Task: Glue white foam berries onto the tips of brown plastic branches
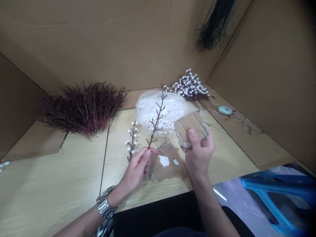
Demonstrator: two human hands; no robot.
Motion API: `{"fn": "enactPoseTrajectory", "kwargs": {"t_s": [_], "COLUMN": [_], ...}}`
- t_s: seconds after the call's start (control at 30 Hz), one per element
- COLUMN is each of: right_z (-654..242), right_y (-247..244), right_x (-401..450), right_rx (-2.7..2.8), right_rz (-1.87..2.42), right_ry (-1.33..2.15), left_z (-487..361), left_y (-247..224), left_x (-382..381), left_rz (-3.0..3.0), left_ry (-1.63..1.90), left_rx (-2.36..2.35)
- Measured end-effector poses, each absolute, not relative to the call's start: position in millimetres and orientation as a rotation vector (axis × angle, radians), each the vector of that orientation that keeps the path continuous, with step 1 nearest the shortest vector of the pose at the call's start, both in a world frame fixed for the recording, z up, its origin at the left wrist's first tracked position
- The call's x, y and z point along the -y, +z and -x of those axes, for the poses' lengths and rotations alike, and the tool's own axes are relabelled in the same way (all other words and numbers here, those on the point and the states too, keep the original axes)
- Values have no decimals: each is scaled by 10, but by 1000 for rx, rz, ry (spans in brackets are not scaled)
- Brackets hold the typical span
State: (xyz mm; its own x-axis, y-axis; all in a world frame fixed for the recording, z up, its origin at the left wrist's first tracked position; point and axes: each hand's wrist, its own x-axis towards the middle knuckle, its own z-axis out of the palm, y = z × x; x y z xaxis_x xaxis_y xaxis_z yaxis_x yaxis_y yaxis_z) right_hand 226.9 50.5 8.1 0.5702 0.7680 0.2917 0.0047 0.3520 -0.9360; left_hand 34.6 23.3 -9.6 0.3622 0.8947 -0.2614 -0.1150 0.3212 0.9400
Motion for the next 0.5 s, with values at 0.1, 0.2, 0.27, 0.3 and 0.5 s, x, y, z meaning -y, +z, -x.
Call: {"fn": "enactPoseTrajectory", "kwargs": {"t_s": [0.1, 0.2, 0.27, 0.3, 0.5], "right_z": [-2244, -2219, -2215, -2216, -2221], "right_y": [108, 133, 141, 142, 124], "right_x": [-509, -509, -506, -506, -513], "right_rx": [766, 779, 779, 782, 822], "right_rz": [1108, 1118, 1126, 1127, 1155], "right_ry": [632, 640, 648, 652, 635], "left_z": [-345, -352, -357, -358, -351], "left_y": [-90, -82, -74, -70, -58], "left_x": [-228, -228, -228, -228, -215], "left_rz": [-1020, -1031, -1046, -1052, -1066], "left_ry": [819, 826, 830, 829, 822], "left_rx": [-966, -960, -959, -960, -964]}}
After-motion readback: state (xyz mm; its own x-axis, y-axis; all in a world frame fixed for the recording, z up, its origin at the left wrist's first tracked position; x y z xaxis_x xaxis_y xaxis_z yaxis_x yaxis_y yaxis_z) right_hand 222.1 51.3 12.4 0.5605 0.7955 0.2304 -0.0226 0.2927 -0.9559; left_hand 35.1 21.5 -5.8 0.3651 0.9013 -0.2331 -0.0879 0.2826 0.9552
